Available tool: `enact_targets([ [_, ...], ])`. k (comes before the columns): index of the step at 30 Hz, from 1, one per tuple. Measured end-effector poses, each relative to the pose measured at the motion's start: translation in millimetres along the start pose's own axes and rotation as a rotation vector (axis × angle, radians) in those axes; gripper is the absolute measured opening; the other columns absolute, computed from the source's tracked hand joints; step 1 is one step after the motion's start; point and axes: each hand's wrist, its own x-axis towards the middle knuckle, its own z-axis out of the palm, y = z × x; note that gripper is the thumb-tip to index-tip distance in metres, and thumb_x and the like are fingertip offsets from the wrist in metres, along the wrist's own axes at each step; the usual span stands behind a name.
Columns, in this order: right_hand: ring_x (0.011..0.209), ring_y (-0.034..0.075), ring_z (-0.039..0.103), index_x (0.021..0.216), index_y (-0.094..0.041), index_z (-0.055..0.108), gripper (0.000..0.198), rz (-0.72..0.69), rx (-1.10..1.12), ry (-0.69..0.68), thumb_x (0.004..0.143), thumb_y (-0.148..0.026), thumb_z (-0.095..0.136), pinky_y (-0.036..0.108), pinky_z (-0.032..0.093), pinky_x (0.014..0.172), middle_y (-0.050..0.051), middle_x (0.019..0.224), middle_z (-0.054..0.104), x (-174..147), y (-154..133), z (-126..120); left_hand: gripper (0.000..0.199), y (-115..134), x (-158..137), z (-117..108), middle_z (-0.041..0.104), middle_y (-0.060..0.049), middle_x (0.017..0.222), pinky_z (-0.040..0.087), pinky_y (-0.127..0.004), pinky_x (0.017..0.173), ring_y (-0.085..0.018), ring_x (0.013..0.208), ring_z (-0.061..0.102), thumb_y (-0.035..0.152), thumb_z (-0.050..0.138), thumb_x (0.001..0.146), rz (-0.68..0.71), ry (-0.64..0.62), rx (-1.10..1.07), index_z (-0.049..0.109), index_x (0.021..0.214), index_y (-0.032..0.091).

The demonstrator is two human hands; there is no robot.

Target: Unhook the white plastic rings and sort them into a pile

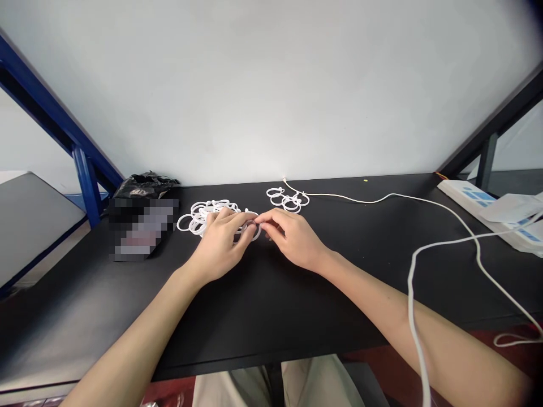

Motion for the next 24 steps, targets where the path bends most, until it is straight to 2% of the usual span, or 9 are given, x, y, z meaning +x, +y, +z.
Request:
enact_targets([
  [3, 0.091, 0.016, 0.068, 0.100, -0.021, 0.064, 0.017, 0.000, -0.004, 0.019, 0.098, -0.023, 0.048, 0.032, 0.054, 0.082, 0.003, 0.101, 0.071, 1, 1, 0, 0.030, 2, -1, -2, 0.067, -0.005, 0.107, 0.034, -0.048, 0.095, -0.025, 0.099, 0.052, 0.043, 0.044, 0.097, 0.023, -0.052, -0.022, 0.059, 0.116, 0.025],
  [6, 0.092, 0.016, 0.068, 0.099, -0.021, 0.064, 0.017, -0.007, -0.002, 0.010, 0.097, -0.022, 0.048, 0.032, 0.054, 0.082, 0.004, 0.103, 0.071, 1, 1, 0, 0.030, 1, -2, -1, 0.066, -0.004, 0.103, 0.035, -0.047, 0.093, -0.025, 0.097, 0.052, 0.044, 0.052, 0.093, 0.058, -0.044, 0.003, 0.059, 0.115, 0.024],
  [14, 0.088, 0.014, 0.067, 0.098, -0.021, 0.066, 0.018, -0.030, -0.007, 0.012, 0.097, -0.021, 0.048, 0.029, 0.053, 0.081, 0.002, 0.100, 0.072, 2, -1, -1, 0.025, -2, 0, 3, 0.066, -0.003, 0.100, 0.036, -0.044, 0.091, -0.024, 0.095, 0.053, 0.040, 0.055, 0.092, 0.067, -0.019, 0.022, 0.060, 0.111, 0.024],
  [17, 0.087, 0.014, 0.067, 0.107, -0.023, 0.064, 0.018, -0.010, -0.010, 0.047, 0.097, -0.026, 0.049, 0.030, 0.053, 0.080, 0.001, 0.098, 0.073, 3, 4, -3, 0.023, -4, 0, 5, 0.068, -0.004, 0.101, 0.037, -0.044, 0.090, -0.025, 0.096, 0.054, 0.038, 0.052, 0.095, 0.057, 0.019, 0.050, 0.061, 0.111, 0.024],
  [22, 0.086, 0.017, 0.064, 0.098, -0.022, 0.064, 0.016, 0.084, -0.219, 0.101, 0.096, -0.023, 0.048, 0.033, 0.051, 0.078, 0.003, 0.097, 0.069, 8, 22, -14, 0.021, -10, 2, 6, 0.069, -0.004, 0.098, 0.038, -0.044, 0.090, -0.025, 0.097, 0.055, 0.033, 0.047, 0.097, 0.023, 0.077, 0.100, 0.063, 0.108, 0.025],
  [24, 0.094, 0.021, 0.062, 0.099, -0.021, 0.065, 0.015, 0.167, -0.372, 0.098, 0.094, -0.022, 0.051, 0.036, 0.051, 0.079, 0.006, 0.101, 0.067, 9, 28, -19, 0.019, -11, 2, 7, 0.070, -0.004, 0.097, 0.038, -0.044, 0.089, -0.025, 0.097, 0.055, 0.031, 0.047, 0.096, 0.018, 0.085, 0.118, 0.063, 0.104, 0.024],
])
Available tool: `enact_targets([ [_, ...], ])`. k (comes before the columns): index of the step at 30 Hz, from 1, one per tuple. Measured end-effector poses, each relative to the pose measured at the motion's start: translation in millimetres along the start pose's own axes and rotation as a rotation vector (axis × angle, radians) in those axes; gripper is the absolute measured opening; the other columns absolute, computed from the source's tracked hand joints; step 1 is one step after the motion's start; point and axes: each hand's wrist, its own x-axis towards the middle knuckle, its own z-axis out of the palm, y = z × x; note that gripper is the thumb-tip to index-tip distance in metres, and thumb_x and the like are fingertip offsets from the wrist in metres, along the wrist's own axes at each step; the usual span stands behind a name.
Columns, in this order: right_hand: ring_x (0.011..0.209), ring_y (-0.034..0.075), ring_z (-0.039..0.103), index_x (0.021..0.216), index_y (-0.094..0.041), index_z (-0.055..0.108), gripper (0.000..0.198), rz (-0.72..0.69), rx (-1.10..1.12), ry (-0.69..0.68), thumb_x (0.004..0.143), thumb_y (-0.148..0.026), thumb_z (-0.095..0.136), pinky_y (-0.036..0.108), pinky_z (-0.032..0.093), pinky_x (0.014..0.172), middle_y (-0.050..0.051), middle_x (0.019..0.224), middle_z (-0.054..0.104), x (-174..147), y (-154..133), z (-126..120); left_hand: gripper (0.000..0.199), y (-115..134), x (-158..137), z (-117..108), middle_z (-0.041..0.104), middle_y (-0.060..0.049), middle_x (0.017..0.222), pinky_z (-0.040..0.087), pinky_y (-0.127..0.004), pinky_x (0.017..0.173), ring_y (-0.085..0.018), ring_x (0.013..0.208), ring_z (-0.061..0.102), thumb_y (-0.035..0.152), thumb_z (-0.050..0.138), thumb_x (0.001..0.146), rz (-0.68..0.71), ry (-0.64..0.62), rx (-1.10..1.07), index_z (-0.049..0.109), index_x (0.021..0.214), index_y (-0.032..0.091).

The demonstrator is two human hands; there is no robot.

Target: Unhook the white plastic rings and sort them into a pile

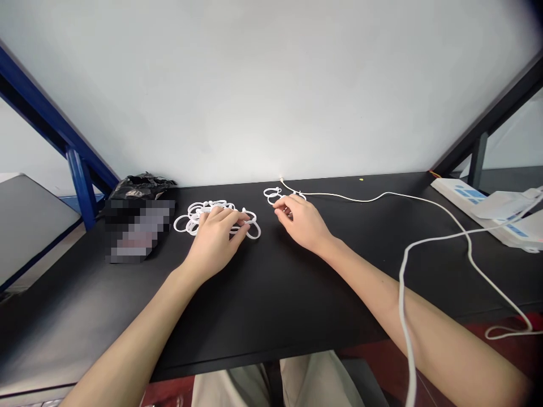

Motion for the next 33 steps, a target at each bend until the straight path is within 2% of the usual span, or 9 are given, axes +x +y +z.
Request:
enact_targets([
  [3, 0.107, 0.027, 0.058, 0.104, -0.020, 0.065, 0.017, 0.101, -0.239, -0.044, 0.091, -0.023, 0.055, 0.039, 0.050, 0.081, 0.011, 0.109, 0.062, 2, 7, -3, 0.017, -1, 0, 0, 0.070, -0.004, 0.097, 0.038, -0.045, 0.088, -0.026, 0.097, 0.055, 0.029, 0.049, 0.096, -0.025, 0.014, 0.033, 0.064, 0.097, 0.022],
  [6, 0.109, 0.027, 0.057, 0.104, -0.019, 0.065, 0.017, 0.154, -0.350, -0.103, 0.091, -0.022, 0.054, 0.037, 0.049, 0.079, 0.011, 0.113, 0.059, 1, 11, -5, 0.017, -1, -1, 1, 0.070, -0.005, 0.098, 0.039, -0.044, 0.087, -0.025, 0.098, 0.054, 0.030, 0.052, 0.095, -0.016, 0.037, 0.022, 0.066, 0.098, 0.022],
  [9, 0.106, 0.025, 0.059, 0.098, -0.019, 0.064, 0.013, 0.147, -0.365, -0.130, 0.093, -0.021, 0.052, 0.036, 0.048, 0.079, 0.009, 0.108, 0.060, 1, 11, -5, 0.018, -2, -2, 4, 0.068, -0.005, 0.106, 0.040, -0.043, 0.090, -0.024, 0.100, 0.052, 0.035, 0.056, 0.094, 0.082, 0.018, -0.018, 0.071, 0.101, 0.026],
  [12, 0.103, 0.024, 0.060, 0.092, -0.020, 0.062, 0.011, 0.129, -0.349, -0.140, 0.094, -0.021, 0.051, 0.035, 0.047, 0.078, 0.007, 0.104, 0.062, 1, 7, -4, 0.017, -4, -3, 7, 0.065, -0.004, 0.112, 0.040, -0.046, 0.093, -0.026, 0.102, 0.050, 0.036, 0.059, 0.092, 0.154, -0.041, 0.015, 0.074, 0.095, 0.029],
  [17, 0.098, 0.023, 0.060, 0.091, -0.021, 0.061, 0.010, 0.152, -0.304, -0.145, 0.092, -0.030, 0.058, 0.034, 0.046, 0.074, 0.006, 0.102, 0.064, 2, 1, 0, 0.020, -10, -3, 8, 0.066, -0.006, 0.112, 0.040, -0.049, 0.092, -0.029, 0.105, 0.049, 0.030, 0.055, 0.094, 0.128, -0.061, 0.099, 0.075, 0.091, 0.026],
  [21, 0.097, 0.023, 0.058, 0.094, -0.022, 0.065, 0.014, 0.119, -0.301, -0.124, 0.095, -0.029, 0.053, 0.034, 0.046, 0.074, 0.007, 0.101, 0.065, 3, 2, 4, 0.018, -11, -4, 6, 0.067, -0.007, 0.112, 0.040, -0.049, 0.089, -0.031, 0.107, 0.049, 0.029, 0.057, 0.092, 0.084, -0.028, 0.144, 0.074, 0.089, 0.024],
  [25, 0.093, 0.022, 0.057, 0.094, -0.020, 0.068, 0.015, 0.018, -0.305, -0.056, 0.095, -0.025, 0.054, 0.033, 0.046, 0.075, 0.007, 0.097, 0.064, 3, -1, 3, 0.018, -6, -2, 4, 0.068, -0.006, 0.110, 0.038, -0.049, 0.092, -0.029, 0.106, 0.050, 0.033, 0.057, 0.092, 0.030, 0.017, 0.094, 0.072, 0.093, 0.024],
  [29, 0.085, 0.017, 0.058, 0.098, -0.020, 0.070, 0.015, -0.231, -0.235, 0.015, 0.096, -0.024, 0.055, 0.029, 0.047, 0.073, 0.005, 0.092, 0.063, -3, -13, 1, 0.024, 3, 1, 0, 0.071, -0.004, 0.102, 0.038, -0.046, 0.094, -0.026, 0.100, 0.052, 0.037, 0.050, 0.096, -0.054, 0.061, -0.018, 0.069, 0.098, 0.023],
  [33, 0.079, 0.014, 0.058, 0.094, -0.019, 0.070, 0.019, -0.436, -0.191, 0.021, 0.097, -0.024, 0.052, 0.027, 0.048, 0.071, 0.003, 0.085, 0.063, -11, -27, 5, 0.027, 7, 4, -5, 0.072, -0.003, 0.092, 0.041, -0.042, 0.089, -0.024, 0.095, 0.055, 0.039, 0.046, 0.096, -0.136, 0.078, -0.106, 0.067, 0.092, 0.022],
])
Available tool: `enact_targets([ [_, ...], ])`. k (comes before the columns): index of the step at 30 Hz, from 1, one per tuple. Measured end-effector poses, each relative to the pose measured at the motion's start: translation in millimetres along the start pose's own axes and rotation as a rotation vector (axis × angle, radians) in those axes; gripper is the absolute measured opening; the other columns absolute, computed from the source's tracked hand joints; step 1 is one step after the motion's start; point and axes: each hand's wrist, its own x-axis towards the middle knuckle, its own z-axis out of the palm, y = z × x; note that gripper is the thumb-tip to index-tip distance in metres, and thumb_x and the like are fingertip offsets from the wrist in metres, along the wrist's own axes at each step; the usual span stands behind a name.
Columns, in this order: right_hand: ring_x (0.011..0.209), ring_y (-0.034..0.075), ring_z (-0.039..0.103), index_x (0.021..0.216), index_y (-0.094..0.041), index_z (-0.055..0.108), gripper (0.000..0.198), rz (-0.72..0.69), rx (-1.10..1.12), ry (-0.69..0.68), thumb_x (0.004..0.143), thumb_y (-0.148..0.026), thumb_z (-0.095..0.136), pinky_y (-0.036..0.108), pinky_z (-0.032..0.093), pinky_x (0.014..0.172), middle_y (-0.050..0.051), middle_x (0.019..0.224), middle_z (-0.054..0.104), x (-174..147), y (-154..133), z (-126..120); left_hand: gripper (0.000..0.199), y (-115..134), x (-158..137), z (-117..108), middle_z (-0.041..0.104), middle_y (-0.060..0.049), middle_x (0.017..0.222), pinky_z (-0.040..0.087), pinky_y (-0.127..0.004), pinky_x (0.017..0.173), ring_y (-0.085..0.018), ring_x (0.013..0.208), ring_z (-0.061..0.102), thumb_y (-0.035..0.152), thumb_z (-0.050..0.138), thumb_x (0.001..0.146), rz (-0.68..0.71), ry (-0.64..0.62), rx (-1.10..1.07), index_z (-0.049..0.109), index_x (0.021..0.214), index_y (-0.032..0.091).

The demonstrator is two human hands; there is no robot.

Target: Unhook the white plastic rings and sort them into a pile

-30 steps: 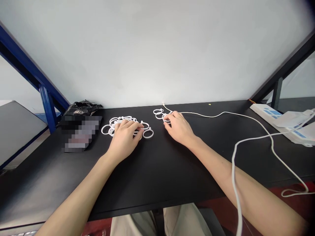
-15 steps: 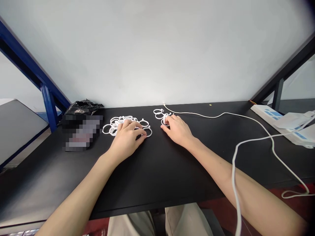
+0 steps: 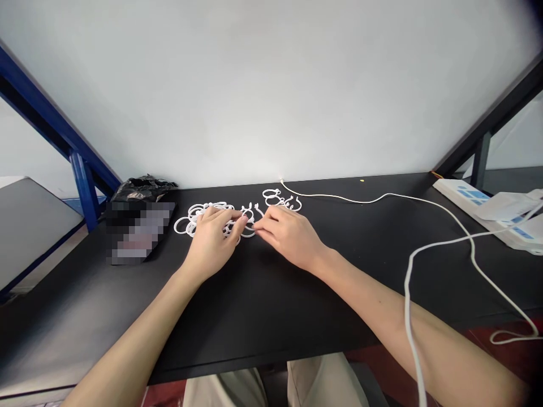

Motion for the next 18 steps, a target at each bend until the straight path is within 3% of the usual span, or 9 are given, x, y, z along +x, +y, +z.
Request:
enact_targets([
  [3, 0.078, 0.013, 0.059, 0.092, -0.019, 0.069, 0.021, -0.046, 0.066, 0.035, 0.098, -0.025, 0.050, 0.026, 0.049, 0.068, 0.003, 0.085, 0.063, -0.6, -8.3, 1.0, 0.025, 0.4, 0.3, -2.1, 0.071, -0.002, 0.088, 0.041, -0.041, 0.089, -0.023, 0.091, 0.057, 0.035, 0.045, 0.095, -0.027, -0.007, -0.018, 0.066, 0.089, 0.023],
  [6, 0.078, 0.013, 0.062, 0.107, -0.018, 0.064, 0.021, 0.047, 0.185, 0.089, 0.098, -0.030, 0.048, 0.025, 0.051, 0.062, 0.006, 0.100, 0.065, -1.0, -10.5, -0.3, 0.026, -0.8, 0.0, -0.9, 0.070, -0.002, 0.083, 0.041, -0.040, 0.087, -0.022, 0.088, 0.058, 0.031, 0.042, 0.096, -0.010, -0.031, 0.025, 0.065, 0.086, 0.023],
  [9, 0.082, 0.013, 0.064, 0.126, -0.021, 0.055, 0.030, 0.148, 0.326, 0.069, 0.097, -0.029, 0.048, 0.027, 0.055, 0.066, 0.007, 0.119, 0.062, -1.8, -8.6, -1.0, 0.027, -3.2, -1.0, 2.2, 0.070, -0.002, 0.080, 0.039, -0.041, 0.086, -0.023, 0.087, 0.057, 0.030, 0.040, 0.098, 0.056, -0.042, 0.083, 0.065, 0.090, 0.023],
  [13, 0.084, 0.013, 0.065, 0.122, -0.023, 0.059, 0.028, 0.171, 0.500, -0.039, 0.098, -0.024, 0.045, 0.031, 0.056, 0.077, 0.004, 0.111, 0.067, -3.1, -6.1, 1.5, 0.027, -6.0, -2.1, 4.3, 0.070, -0.002, 0.080, 0.038, -0.041, 0.087, -0.023, 0.088, 0.056, 0.026, 0.038, 0.099, 0.094, -0.049, 0.105, 0.065, 0.099, 0.023],
  [18, 0.081, 0.013, 0.064, 0.115, -0.021, 0.063, 0.025, 0.180, 0.578, -0.042, 0.096, -0.023, 0.048, 0.030, 0.055, 0.077, 0.004, 0.105, 0.067, -3.2, -7.5, 2.5, 0.028, -4.4, -2.0, 3.2, 0.069, -0.002, 0.077, 0.037, -0.043, 0.088, -0.023, 0.085, 0.054, 0.024, 0.037, 0.098, 0.080, -0.083, 0.091, 0.065, 0.093, 0.022],
])
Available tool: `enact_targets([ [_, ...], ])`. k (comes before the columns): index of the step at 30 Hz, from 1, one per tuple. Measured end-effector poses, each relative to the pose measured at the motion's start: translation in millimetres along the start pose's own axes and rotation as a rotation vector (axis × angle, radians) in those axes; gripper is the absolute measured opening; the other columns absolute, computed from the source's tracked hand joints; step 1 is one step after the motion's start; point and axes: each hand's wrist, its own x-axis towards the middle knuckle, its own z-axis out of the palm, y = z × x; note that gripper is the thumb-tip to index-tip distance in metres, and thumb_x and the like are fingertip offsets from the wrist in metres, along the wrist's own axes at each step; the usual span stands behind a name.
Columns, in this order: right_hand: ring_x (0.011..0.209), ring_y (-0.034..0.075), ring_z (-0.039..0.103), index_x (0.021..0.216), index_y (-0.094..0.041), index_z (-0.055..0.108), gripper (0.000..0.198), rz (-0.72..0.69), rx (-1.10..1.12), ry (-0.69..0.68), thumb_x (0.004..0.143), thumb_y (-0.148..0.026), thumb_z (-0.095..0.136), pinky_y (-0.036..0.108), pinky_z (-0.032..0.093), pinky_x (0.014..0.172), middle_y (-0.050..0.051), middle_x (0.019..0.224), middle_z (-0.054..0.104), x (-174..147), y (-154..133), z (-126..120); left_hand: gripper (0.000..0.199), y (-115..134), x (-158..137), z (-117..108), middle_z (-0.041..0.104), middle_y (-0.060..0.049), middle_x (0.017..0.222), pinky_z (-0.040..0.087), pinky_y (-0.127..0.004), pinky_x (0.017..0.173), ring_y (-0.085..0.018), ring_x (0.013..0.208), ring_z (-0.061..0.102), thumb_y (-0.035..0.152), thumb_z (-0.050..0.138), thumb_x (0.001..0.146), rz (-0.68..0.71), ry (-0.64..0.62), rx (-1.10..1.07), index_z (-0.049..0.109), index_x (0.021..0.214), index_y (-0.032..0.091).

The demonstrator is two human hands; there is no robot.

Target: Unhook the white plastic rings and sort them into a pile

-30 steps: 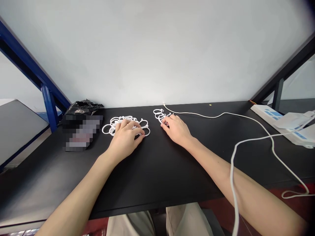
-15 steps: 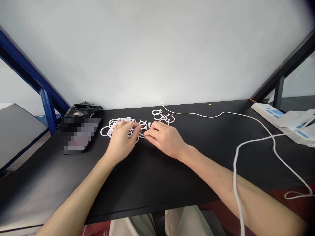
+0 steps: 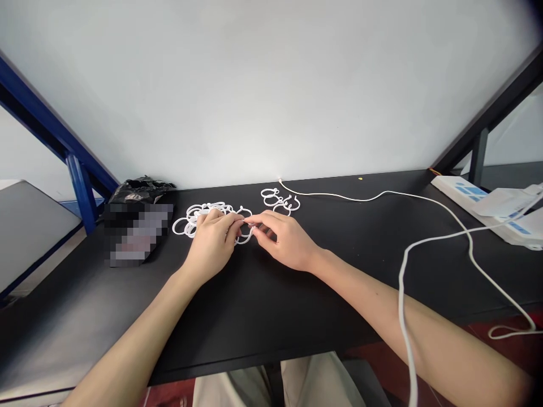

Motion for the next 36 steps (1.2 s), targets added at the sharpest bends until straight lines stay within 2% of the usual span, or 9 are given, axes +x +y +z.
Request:
enact_targets([
  [3, 0.077, 0.012, 0.062, 0.109, -0.021, 0.065, 0.022, -0.011, -0.010, 0.032, 0.097, -0.022, 0.047, 0.028, 0.053, 0.073, 0.003, 0.097, 0.067, 1, 0, -1, 0.030, 3, -1, -1, 0.070, -0.003, 0.082, 0.037, -0.044, 0.088, -0.024, 0.087, 0.053, 0.028, 0.037, 0.099, -0.003, -0.029, -0.013, 0.066, 0.094, 0.022],
  [9, 0.081, 0.013, 0.062, 0.101, -0.020, 0.065, 0.017, -0.012, -0.046, 0.088, 0.096, -0.019, 0.048, 0.028, 0.051, 0.075, 0.003, 0.097, 0.069, 3, 3, -2, 0.031, 9, -4, -8, 0.068, -0.005, 0.111, 0.037, -0.044, 0.092, -0.025, 0.100, 0.053, 0.039, 0.042, 0.098, 0.062, -0.058, -0.101, 0.060, 0.119, 0.023],
  [13, 0.081, 0.013, 0.064, 0.100, -0.020, 0.065, 0.017, -0.003, -0.043, 0.073, 0.097, -0.021, 0.048, 0.027, 0.051, 0.075, 0.002, 0.098, 0.070, 3, 3, -2, 0.031, 8, -4, -7, 0.068, -0.005, 0.110, 0.038, -0.042, 0.090, -0.024, 0.098, 0.054, 0.041, 0.054, 0.093, 0.122, -0.065, -0.054, 0.060, 0.116, 0.023],
  [16, 0.084, 0.013, 0.066, 0.114, -0.022, 0.061, 0.021, 0.072, -0.035, 0.005, 0.097, -0.027, 0.049, 0.028, 0.052, 0.076, 0.001, 0.102, 0.071, 4, 5, -5, 0.026, 4, -3, -2, 0.068, -0.005, 0.104, 0.040, -0.041, 0.088, -0.024, 0.096, 0.054, 0.038, 0.054, 0.094, 0.100, -0.023, -0.010, 0.062, 0.113, 0.022],
  [18, 0.088, 0.015, 0.066, 0.117, -0.022, 0.059, 0.025, 0.161, -0.150, 0.008, 0.095, -0.032, 0.054, 0.030, 0.052, 0.076, 0.003, 0.104, 0.069, 4, 9, -9, 0.028, 0, -2, 1, 0.069, -0.006, 0.105, 0.040, -0.043, 0.091, -0.026, 0.100, 0.055, 0.039, 0.054, 0.094, 0.066, 0.003, 0.021, 0.062, 0.114, 0.022],
  [21, 0.095, 0.020, 0.064, 0.105, -0.020, 0.063, 0.020, 0.307, -0.453, 0.048, 0.091, -0.034, 0.059, 0.033, 0.050, 0.073, 0.007, 0.107, 0.063, 5, 18, -20, 0.033, -7, -1, 4, 0.068, -0.009, 0.113, 0.039, -0.048, 0.095, -0.031, 0.110, 0.052, 0.041, 0.055, 0.093, -0.003, 0.045, 0.112, 0.062, 0.118, 0.021],
  [26, 0.083, 0.020, 0.062, 0.092, -0.022, 0.065, 0.012, 0.427, -0.645, -0.080, 0.092, -0.026, 0.054, 0.031, 0.045, 0.062, 0.007, 0.101, 0.060, 4, 26, -31, 0.040, -14, -3, 5, 0.063, -0.012, 0.126, 0.038, -0.053, 0.096, -0.038, 0.117, 0.046, 0.043, 0.054, 0.093, -0.069, 0.061, 0.187, 0.060, 0.125, 0.020],
  [30, 0.075, 0.015, 0.060, 0.090, -0.021, 0.064, 0.015, 0.356, -0.607, -0.067, 0.095, -0.023, 0.050, 0.029, 0.043, 0.060, 0.005, 0.098, 0.059, 4, 18, -25, 0.034, -10, -2, 5, 0.066, -0.010, 0.121, 0.038, -0.050, 0.095, -0.034, 0.113, 0.049, 0.040, 0.051, 0.094, -0.030, 0.076, 0.148, 0.063, 0.121, 0.022],
  [36, 0.071, 0.010, 0.058, 0.098, -0.020, 0.064, 0.017, 0.030, -0.473, -0.017, 0.098, -0.026, 0.048, 0.023, 0.043, 0.059, 0.003, 0.097, 0.059, 2, 1, -8, 0.028, 0, 1, -1, 0.073, -0.005, 0.098, 0.037, -0.047, 0.094, -0.027, 0.101, 0.058, 0.040, 0.045, 0.098, -0.055, 0.050, 0.000, 0.066, 0.108, 0.023],
])
